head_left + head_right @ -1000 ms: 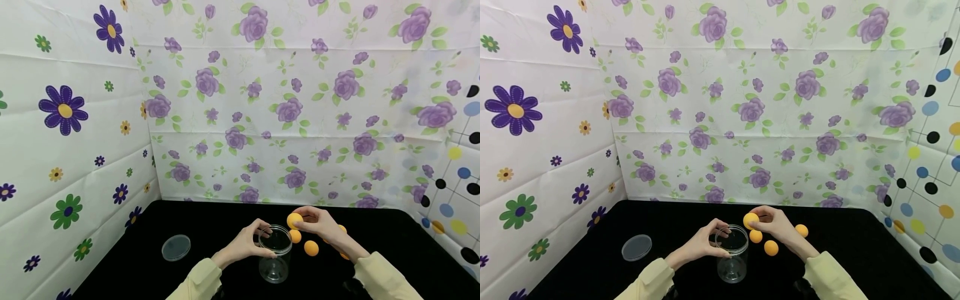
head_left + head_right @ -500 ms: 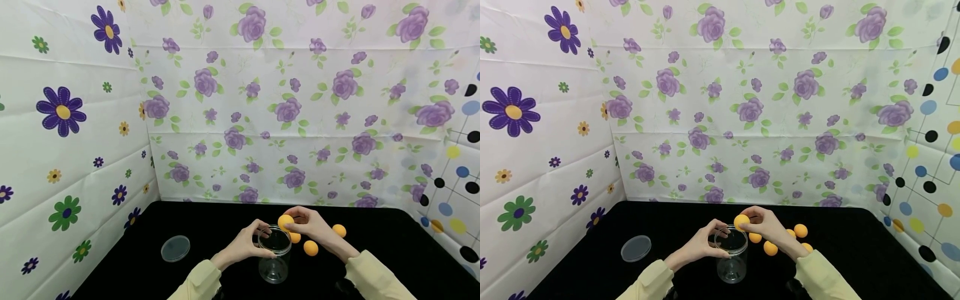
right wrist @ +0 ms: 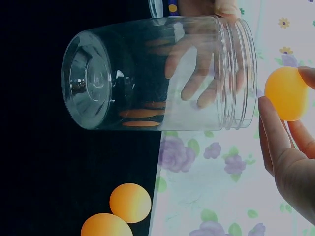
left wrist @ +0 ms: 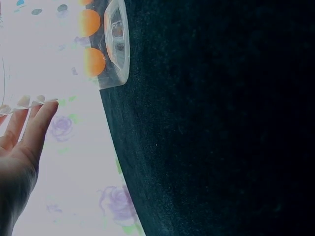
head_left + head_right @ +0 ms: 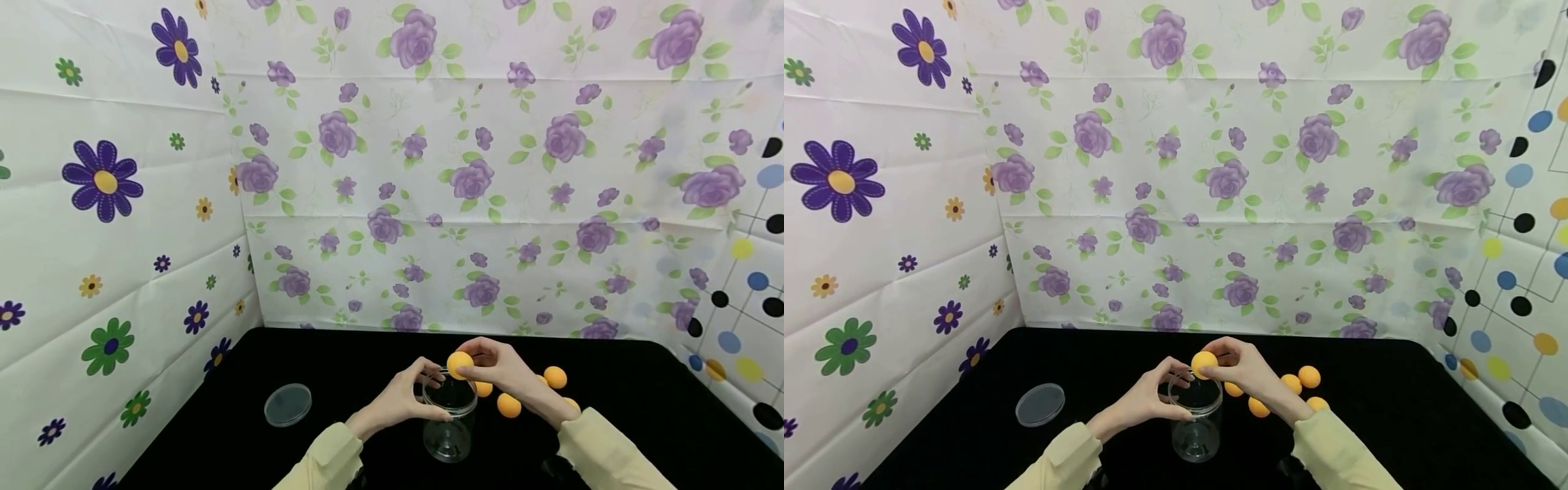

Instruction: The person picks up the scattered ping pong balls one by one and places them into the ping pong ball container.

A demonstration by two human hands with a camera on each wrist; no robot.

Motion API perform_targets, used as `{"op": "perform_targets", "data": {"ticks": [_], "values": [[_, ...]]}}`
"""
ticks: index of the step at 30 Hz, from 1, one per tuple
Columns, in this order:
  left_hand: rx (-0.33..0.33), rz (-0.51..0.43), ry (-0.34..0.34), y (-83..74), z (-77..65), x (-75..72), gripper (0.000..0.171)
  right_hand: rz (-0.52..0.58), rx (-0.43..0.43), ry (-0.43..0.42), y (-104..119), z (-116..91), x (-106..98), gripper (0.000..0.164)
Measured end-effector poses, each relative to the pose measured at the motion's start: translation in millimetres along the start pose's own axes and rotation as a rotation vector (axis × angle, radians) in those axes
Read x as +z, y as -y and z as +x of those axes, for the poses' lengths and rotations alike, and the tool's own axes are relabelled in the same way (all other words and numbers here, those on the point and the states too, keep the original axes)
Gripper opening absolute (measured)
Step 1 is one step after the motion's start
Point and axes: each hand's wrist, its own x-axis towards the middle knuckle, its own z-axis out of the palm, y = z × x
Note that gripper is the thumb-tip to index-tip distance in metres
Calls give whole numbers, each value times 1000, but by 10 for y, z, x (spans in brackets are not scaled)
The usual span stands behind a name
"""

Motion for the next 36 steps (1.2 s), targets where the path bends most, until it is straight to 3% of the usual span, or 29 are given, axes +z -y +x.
{"op": "perform_targets", "data": {"ticks": [22,36], "values": [[26,2,-15,7,0,8,55,-31,-68,-16,29,-10,23,37],[32,14,-22,9,10,21,57,-56,-58,-52,-2,-60,-74,36]]}}
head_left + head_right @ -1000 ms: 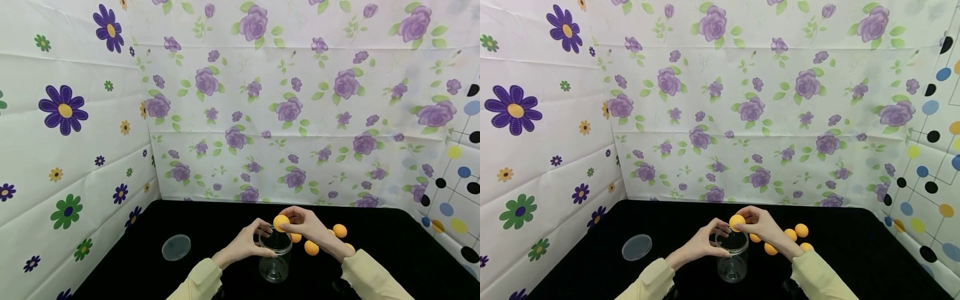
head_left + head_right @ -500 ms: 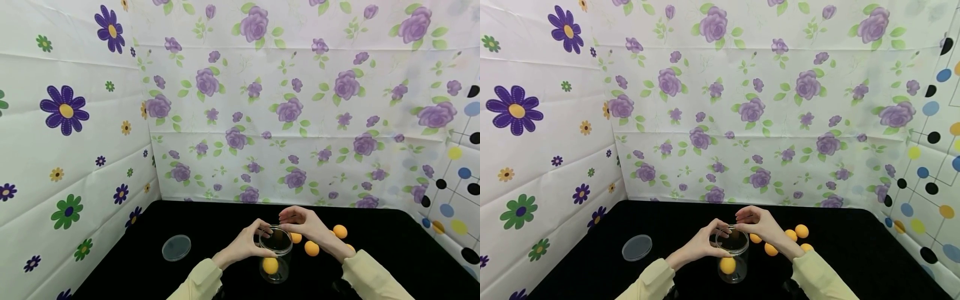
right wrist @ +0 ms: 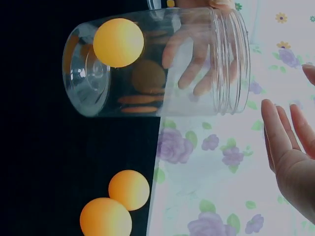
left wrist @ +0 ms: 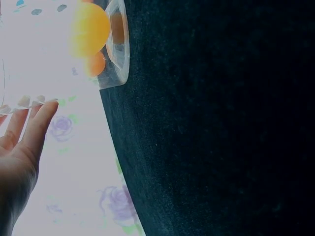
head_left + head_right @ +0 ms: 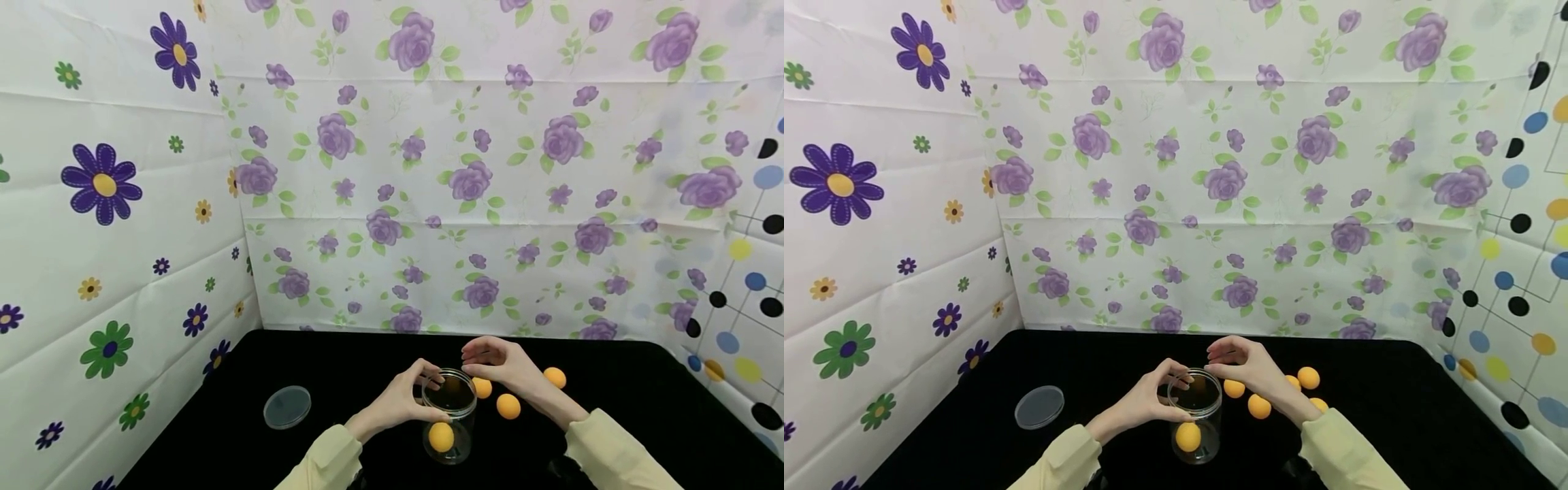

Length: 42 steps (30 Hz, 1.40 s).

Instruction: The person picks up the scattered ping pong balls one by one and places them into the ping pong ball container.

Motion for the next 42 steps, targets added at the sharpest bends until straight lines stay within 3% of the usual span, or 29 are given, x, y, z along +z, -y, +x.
{"op": "perform_targets", "data": {"ticks": [13,20,27,32,37,42], "values": [[1,13,-3,-30,-9,1,56,14,17,-35,-102,-122,-228,36],[10,-18,17,-315,-82,-21,54,-18,47,-31,-155,-209,-405,37],[19,-10,9,-131,-38,-4,55,-5,95,-56,-257,-307,-589,41],[15,-15,15,-325,-89,-21,55,-35,139,-70,-330,-383,-695,41],[10,-15,22,-349,-93,-22,54,-25,194,-80,-428,-466,-812,41],[9,-26,23,-347,-98,-22,54,5,163,-78,-515,-516,-903,41]]}}
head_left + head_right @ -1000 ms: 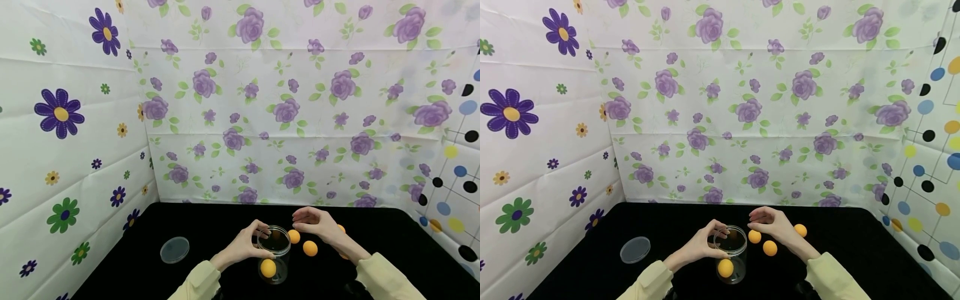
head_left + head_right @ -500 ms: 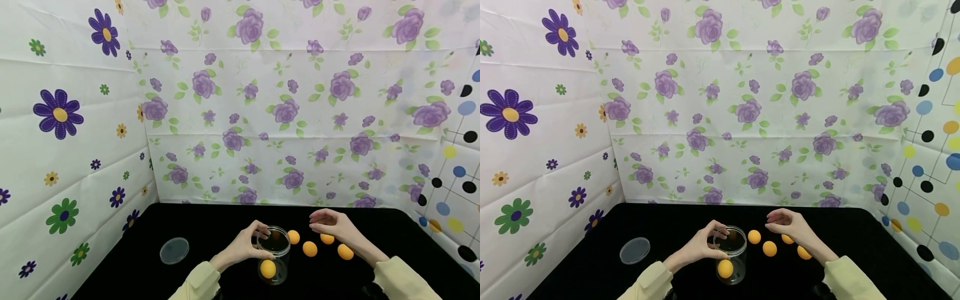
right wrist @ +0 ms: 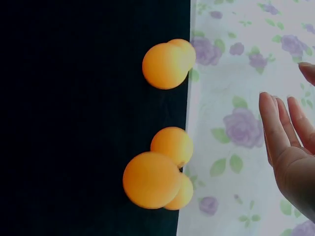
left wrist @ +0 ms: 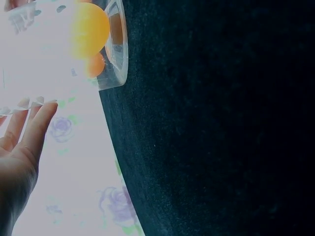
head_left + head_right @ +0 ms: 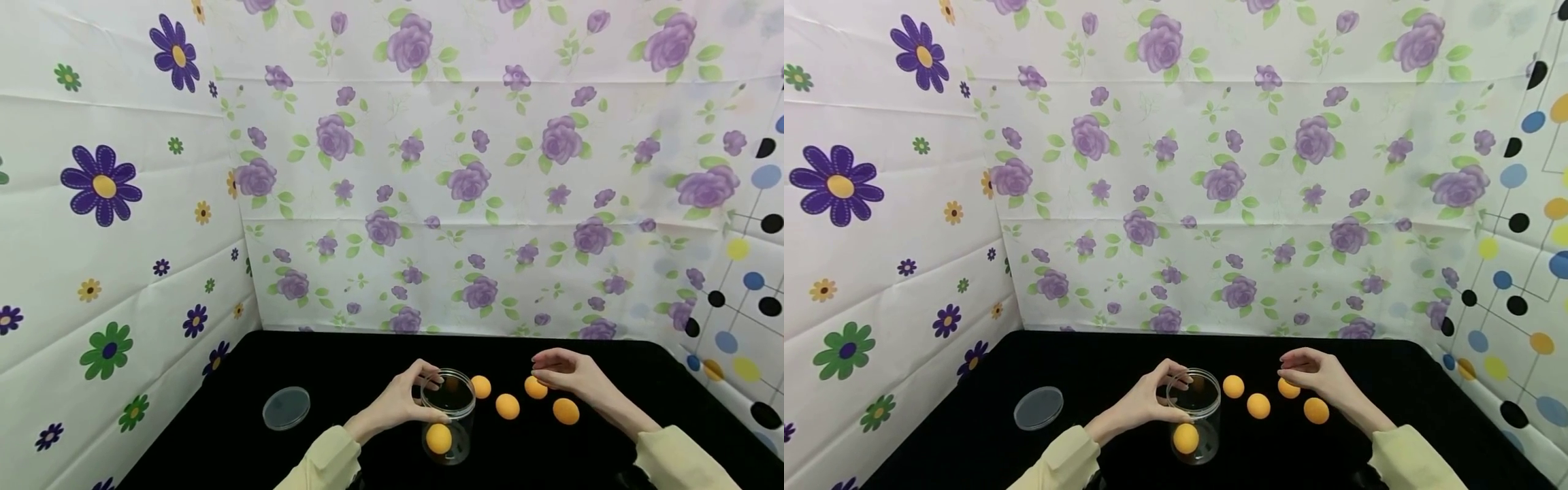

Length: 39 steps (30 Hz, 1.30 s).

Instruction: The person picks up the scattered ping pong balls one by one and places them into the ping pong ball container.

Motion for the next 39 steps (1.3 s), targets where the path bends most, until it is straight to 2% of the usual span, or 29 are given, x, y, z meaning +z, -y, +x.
{"op": "perform_targets", "data": {"ticks": [8,12,19,22,27,39], "values": [[2,-1,5,0,1,-3,54,79,23,-3,-108,-57,-133,38],[4,1,1,39,13,-4,54,57,12,-13,-165,-92,-188,40],[-3,16,-16,305,73,22,55,-10,2,-51,-284,-147,-288,44],[-6,23,-19,353,82,20,54,-3,35,-69,-334,-159,-330,44],[0,26,-17,363,78,13,54,10,83,-57,-392,-179,-392,45],[-8,25,-22,369,84,22,55,-31,116,-50,-518,-221,-440,50]]}}
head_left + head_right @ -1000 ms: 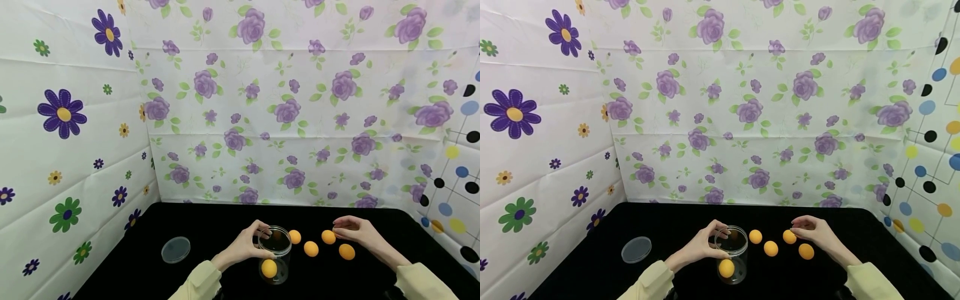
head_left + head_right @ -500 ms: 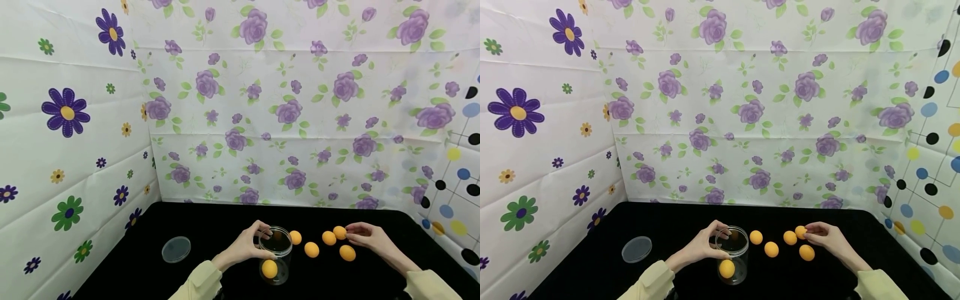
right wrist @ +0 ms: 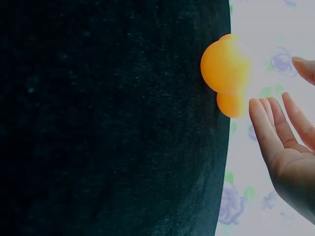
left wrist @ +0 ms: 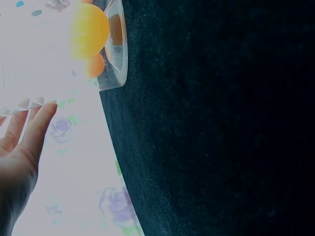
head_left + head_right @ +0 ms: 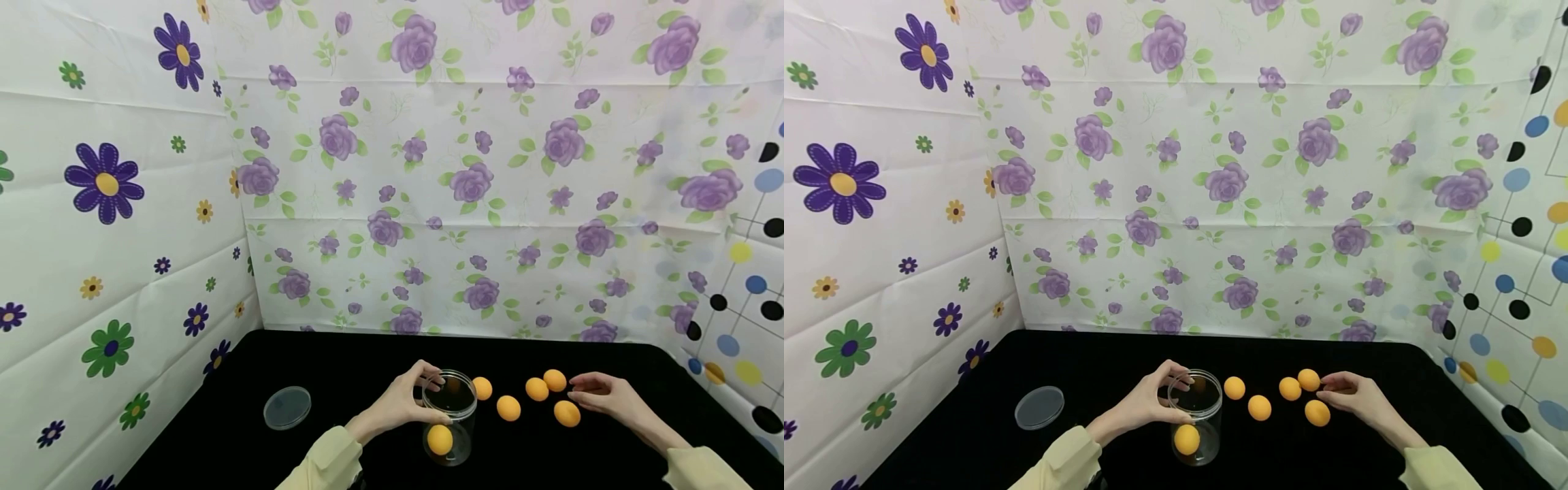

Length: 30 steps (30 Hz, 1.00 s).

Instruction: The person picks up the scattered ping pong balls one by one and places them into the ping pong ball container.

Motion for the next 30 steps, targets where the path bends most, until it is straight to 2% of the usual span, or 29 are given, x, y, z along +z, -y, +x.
{"op": "perform_targets", "data": {"ticks": [17,30], "values": [[-2,0,-4,-6,-13,-5,56,-69,35,25,-126,-11,26,52],[9,-17,-1,-26,-21,-1,54,-108,33,58,-182,-16,52,47]]}}
